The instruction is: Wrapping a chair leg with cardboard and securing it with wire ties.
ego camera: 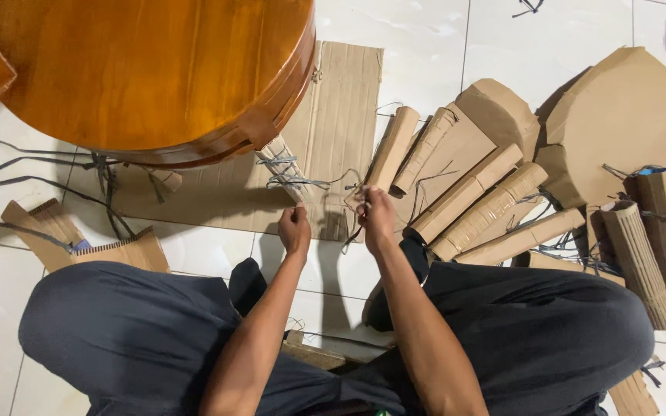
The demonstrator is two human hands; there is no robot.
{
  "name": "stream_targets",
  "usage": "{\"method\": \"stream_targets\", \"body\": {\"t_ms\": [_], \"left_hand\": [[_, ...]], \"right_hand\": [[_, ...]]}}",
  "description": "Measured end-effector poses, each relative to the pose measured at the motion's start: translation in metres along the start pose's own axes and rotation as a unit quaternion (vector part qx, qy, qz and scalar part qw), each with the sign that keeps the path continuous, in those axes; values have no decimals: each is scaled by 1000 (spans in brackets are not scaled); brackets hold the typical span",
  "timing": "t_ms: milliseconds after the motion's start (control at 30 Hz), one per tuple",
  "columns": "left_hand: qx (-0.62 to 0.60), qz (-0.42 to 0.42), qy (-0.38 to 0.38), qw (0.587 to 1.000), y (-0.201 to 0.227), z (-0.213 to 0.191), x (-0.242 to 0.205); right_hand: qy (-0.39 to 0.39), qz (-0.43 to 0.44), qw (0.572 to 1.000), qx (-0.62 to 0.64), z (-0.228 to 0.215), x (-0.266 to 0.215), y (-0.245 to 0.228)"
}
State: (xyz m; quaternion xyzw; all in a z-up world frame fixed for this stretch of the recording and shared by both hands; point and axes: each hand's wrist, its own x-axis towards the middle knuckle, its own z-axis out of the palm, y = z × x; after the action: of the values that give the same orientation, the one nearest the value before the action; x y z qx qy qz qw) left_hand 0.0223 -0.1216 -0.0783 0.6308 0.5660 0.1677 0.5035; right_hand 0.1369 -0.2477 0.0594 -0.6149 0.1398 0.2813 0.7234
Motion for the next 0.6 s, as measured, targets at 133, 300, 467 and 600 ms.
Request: {"method": "stream_targets", "body": {"t_ms": [133,300,467,600], "left_hand": [[-70,42,-27,996,56,-16,-38],[-119,29,-267,956,106,-23,-84],[-24,103,-316,943,53,6,-56],[28,129,-291,947,70,-14,-55]], "right_hand": [[2,32,998,59,6,-9,-24],[-2,48,995,83,3,-1,-16],[161,80,976,125,-43,49,21],[343,-57,937,-40,-51,73,74]]}}
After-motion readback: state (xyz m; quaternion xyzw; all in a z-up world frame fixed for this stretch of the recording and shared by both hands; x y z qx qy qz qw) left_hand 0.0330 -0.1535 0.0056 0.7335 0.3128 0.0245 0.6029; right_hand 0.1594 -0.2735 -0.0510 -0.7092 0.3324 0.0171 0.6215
